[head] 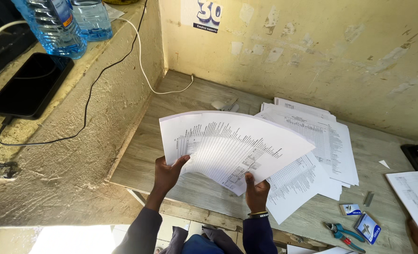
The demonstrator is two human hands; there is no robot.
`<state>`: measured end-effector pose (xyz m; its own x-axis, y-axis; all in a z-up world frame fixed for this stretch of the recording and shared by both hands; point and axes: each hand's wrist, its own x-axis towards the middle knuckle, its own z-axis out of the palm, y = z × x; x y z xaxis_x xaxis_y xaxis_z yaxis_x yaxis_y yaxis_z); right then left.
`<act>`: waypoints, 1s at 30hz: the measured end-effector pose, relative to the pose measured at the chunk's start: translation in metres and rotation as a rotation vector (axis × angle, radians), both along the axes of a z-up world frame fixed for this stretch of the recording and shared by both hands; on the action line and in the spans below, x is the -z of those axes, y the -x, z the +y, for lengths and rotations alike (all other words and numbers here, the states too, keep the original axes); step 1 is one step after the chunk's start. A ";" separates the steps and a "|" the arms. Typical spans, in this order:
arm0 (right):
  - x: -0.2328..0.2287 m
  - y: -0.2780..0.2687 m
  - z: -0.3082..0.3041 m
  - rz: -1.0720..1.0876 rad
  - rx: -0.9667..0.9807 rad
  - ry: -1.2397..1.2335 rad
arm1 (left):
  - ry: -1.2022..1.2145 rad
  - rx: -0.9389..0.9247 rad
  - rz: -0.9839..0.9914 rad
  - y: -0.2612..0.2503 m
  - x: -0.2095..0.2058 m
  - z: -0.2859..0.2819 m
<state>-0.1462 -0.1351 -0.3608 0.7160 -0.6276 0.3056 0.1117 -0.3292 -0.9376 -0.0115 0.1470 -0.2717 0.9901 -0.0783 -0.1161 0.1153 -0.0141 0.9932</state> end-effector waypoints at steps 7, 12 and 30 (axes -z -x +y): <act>0.011 -0.003 -0.010 0.030 -0.019 -0.026 | -0.155 0.116 -0.194 -0.022 -0.115 0.025; 0.009 -0.001 -0.011 0.020 -0.070 -0.024 | -0.389 0.436 -0.528 -0.048 -0.235 0.034; 0.059 -0.001 -0.045 -0.051 -0.113 0.001 | -0.880 0.822 -1.108 -0.016 -0.235 -0.137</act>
<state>-0.1453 -0.1797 -0.4200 0.7657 -0.5432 0.3444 0.1960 -0.3129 -0.9293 0.0045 0.0097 -0.0371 0.3436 -0.8933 0.2898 -0.9305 -0.2820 0.2340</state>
